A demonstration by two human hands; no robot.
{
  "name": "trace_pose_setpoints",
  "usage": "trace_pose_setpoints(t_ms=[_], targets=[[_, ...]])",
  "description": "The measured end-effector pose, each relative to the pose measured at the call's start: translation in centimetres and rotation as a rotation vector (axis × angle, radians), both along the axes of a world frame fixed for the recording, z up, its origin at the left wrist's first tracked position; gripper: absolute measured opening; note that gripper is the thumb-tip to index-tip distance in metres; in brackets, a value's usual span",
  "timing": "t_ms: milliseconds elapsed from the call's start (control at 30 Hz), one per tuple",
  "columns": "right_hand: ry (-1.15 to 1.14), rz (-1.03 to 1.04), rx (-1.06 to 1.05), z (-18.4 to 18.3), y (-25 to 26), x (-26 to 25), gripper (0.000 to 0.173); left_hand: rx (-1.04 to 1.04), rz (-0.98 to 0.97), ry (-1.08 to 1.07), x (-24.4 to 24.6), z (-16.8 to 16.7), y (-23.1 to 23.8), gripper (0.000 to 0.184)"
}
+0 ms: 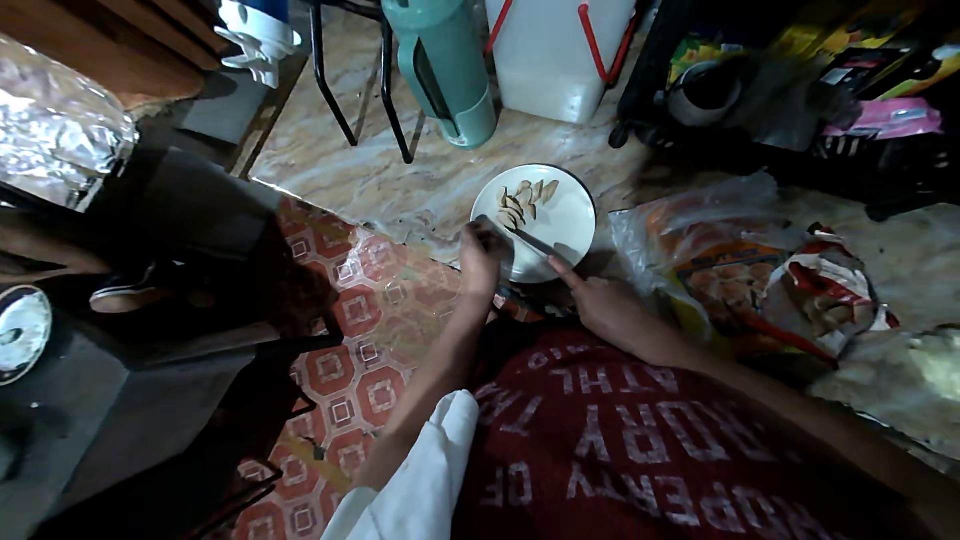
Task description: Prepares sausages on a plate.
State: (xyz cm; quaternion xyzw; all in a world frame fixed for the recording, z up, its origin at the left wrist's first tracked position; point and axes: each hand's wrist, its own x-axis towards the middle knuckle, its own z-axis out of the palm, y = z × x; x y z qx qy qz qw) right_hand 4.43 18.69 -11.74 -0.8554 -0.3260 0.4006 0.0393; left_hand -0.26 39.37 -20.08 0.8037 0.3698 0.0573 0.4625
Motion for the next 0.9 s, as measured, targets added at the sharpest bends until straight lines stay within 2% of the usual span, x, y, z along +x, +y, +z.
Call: trace_pose_setpoints(t_ms=[200,300,400,500,600,667,700,767,800,867,900], targets=[[0.043,-0.160,0.064,1.5,-3.8,0.4,0.061,-0.011,0.050,-0.118,2.0,1.1,1.3,0.050],[0.037,-0.324,0.115,0.9,-4.9,0.7,0.060,0.089,-0.136,-0.170,4.1,1.4,1.5,0.040],[0.039,-0.405,0.129,0.7,-4.6,1.7,0.061,0.195,-0.317,-0.099,6.3,1.2,1.6,0.034],[0.060,-0.400,0.082,1.2,-3.5,3.2,0.064,0.192,-0.349,-0.050,7.1,2.1,1.2,0.036],[0.074,-0.369,0.059,1.4,-3.0,3.8,0.065,0.095,-0.387,-0.144,5.8,4.7,0.4,0.030],[0.093,-0.351,0.068,1.5,-3.4,3.7,0.066,-0.092,-0.556,-0.169,3.1,8.0,0.2,0.022],[0.105,-0.342,0.084,1.4,-3.8,3.6,0.066,-0.258,-0.710,-0.165,1.2,10.0,0.5,0.021],[0.126,-0.342,0.162,1.0,-5.2,3.1,0.063,-0.643,-1.131,-0.220,-3.2,13.1,2.2,0.035],[0.119,-0.353,0.235,0.8,-6.1,2.7,0.062,-0.760,-1.319,-0.271,-5.3,14.3,3.0,0.041],[0.150,-0.380,0.300,1.1,-7.6,2.0,0.062,-0.766,-1.500,-0.329,-9.3,16.7,4.4,0.042],[0.165,-0.389,0.299,1.4,-8.1,1.7,0.062,-0.720,-1.508,-0.319,-11.0,17.8,4.9,0.036]])
